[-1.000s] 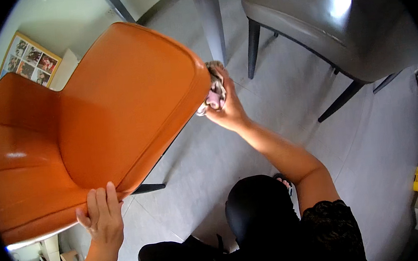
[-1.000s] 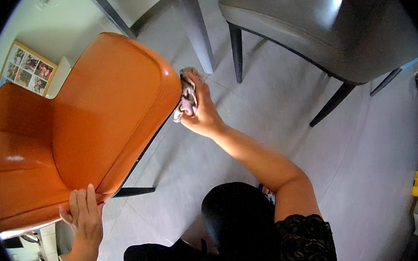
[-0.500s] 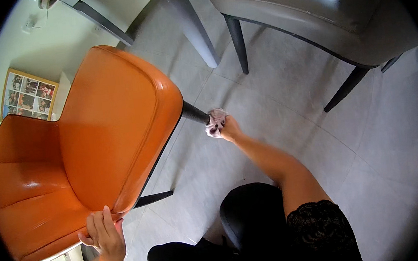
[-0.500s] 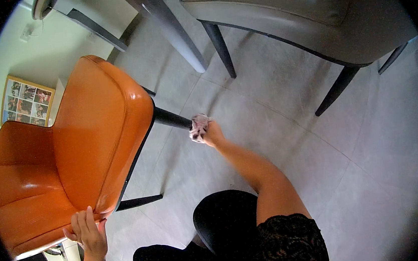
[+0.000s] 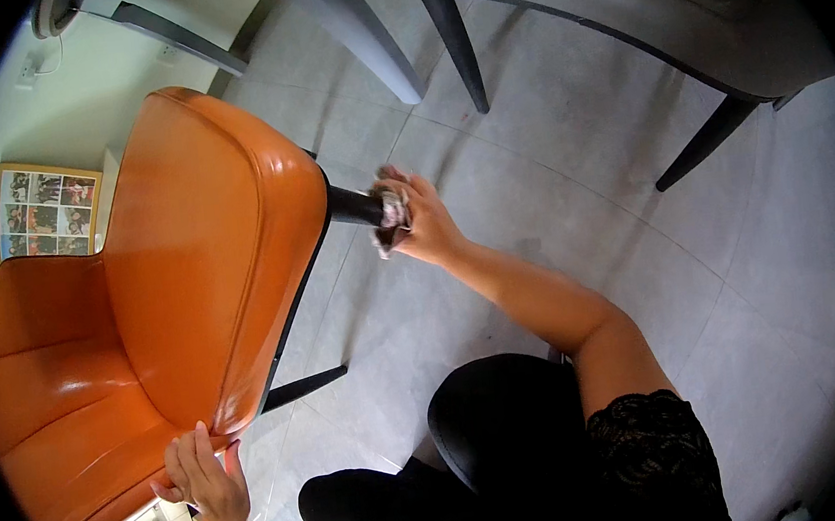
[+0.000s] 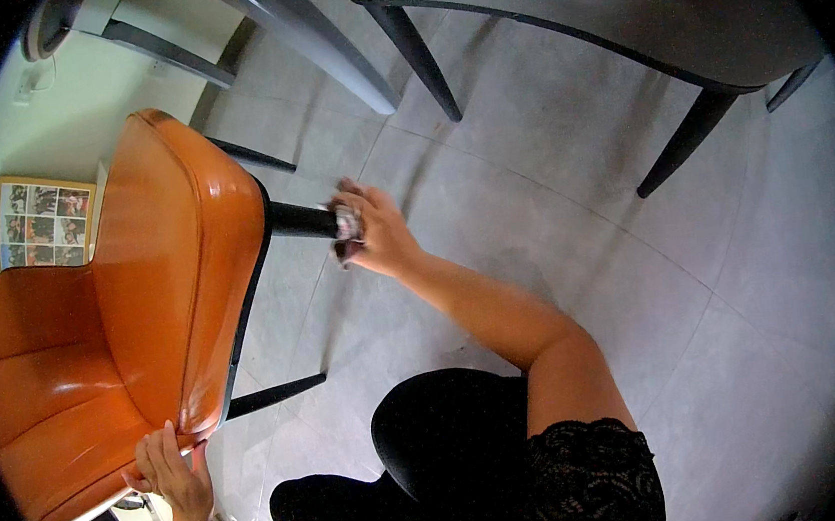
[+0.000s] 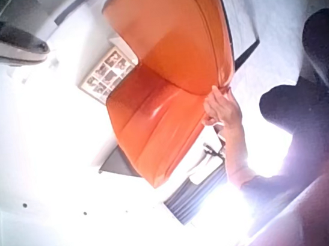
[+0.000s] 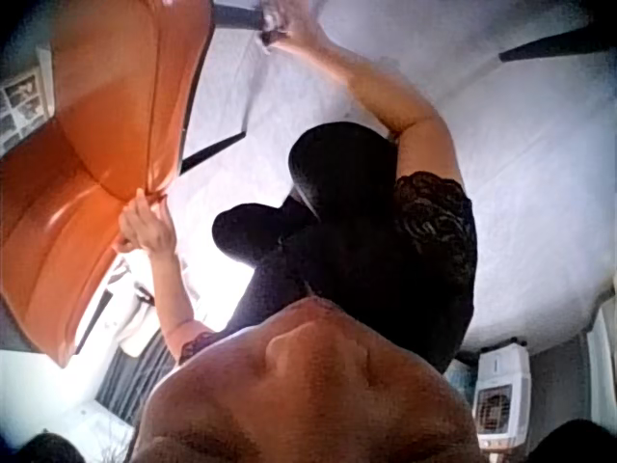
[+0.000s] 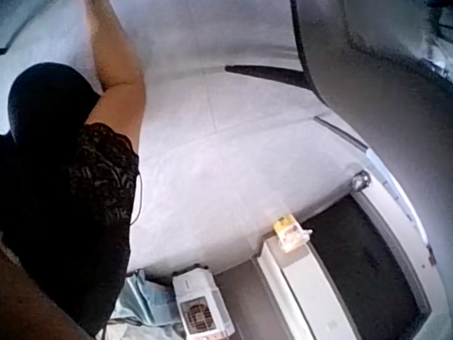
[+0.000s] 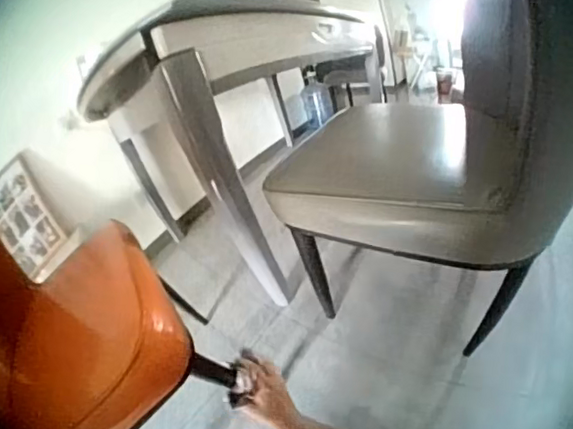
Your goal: The person scrubs a pair of pink slippers with a brush under running water, rinses them, and places them on a balcony ledge. Then the person washes their hands, dries them with a cloth, and wipes an orange chair and a grey chair with the cloth.
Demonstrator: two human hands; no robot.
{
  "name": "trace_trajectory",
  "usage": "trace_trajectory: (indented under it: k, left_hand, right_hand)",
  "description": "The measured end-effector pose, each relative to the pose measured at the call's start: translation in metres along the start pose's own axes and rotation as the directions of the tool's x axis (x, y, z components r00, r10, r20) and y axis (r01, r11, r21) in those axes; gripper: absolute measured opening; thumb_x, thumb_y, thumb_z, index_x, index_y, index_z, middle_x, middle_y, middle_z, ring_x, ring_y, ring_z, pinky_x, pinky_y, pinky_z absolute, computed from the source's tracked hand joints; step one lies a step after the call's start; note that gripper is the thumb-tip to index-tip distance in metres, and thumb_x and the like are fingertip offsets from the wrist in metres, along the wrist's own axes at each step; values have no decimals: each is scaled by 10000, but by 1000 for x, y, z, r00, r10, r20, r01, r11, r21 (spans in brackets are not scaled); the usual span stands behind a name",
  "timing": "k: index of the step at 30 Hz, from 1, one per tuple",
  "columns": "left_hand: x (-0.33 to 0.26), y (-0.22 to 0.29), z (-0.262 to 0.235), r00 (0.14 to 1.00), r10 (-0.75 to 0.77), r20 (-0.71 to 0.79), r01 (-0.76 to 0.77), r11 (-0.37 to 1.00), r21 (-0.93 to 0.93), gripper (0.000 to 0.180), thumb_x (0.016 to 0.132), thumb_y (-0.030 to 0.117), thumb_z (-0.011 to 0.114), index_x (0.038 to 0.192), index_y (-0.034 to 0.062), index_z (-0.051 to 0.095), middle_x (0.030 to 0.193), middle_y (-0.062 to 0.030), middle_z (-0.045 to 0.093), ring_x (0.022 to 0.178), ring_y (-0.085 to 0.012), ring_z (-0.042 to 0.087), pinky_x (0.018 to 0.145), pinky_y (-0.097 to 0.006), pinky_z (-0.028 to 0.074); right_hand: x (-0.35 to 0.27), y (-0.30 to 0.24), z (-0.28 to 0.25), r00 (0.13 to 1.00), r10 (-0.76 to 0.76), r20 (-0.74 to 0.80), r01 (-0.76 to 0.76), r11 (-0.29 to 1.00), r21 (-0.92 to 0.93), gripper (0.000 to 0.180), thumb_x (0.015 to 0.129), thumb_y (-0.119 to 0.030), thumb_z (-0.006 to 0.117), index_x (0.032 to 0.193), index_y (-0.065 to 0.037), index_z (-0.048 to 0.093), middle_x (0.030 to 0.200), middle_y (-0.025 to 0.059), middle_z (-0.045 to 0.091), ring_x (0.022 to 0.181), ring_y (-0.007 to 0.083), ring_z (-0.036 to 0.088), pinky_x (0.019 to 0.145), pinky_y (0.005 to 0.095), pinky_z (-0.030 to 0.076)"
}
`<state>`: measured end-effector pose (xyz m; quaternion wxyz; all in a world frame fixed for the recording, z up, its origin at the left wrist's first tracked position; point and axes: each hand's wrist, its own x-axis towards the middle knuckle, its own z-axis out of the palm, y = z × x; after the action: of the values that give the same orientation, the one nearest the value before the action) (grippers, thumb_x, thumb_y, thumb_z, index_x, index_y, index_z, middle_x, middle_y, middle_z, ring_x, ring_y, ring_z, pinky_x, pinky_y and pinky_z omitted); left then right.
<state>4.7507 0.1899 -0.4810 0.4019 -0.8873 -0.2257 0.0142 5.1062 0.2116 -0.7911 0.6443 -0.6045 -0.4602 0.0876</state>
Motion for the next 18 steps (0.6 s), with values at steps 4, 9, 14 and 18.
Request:
trace_trajectory:
  k: [4,9,14,18]
  left_hand:
    - [-4,0,4,999,-26,36,27,999,-35,475,772,254,748,1155,6,618,1065,-81,611,1135,-269,525,1103,-496,-89]
    - [-5,-2,7,999,-33,-28,34,999,28,451,742,258,768,1113,34,644,1008,-58,629,1103,-238,535,1107,-500,-85]
    - [-2,0,8,996,-56,-66,61,996,68,398,714,306,785,1013,65,681,932,-22,640,1047,-193,557,1121,-494,-75]
    - [4,-6,11,985,-27,-169,41,996,79,334,760,239,725,1036,59,675,951,-25,634,1009,-190,581,1133,-493,-50]
  right_hand:
    - [-52,89,9,902,395,173,-306,868,-390,567,604,-192,816,1140,-172,630,1234,118,571,1109,357,527,929,434,464]
    - [-22,64,10,892,350,285,-234,899,-371,410,625,-206,776,1010,-123,663,893,148,649,916,313,611,786,453,507]
    - [47,-86,-26,997,65,46,-75,961,264,545,616,-24,759,1138,-80,615,986,143,640,964,276,620,809,390,506]
    - [49,-87,-7,967,-204,-151,217,973,79,763,589,-126,863,1275,-51,537,1230,166,594,1145,354,558,944,415,477]
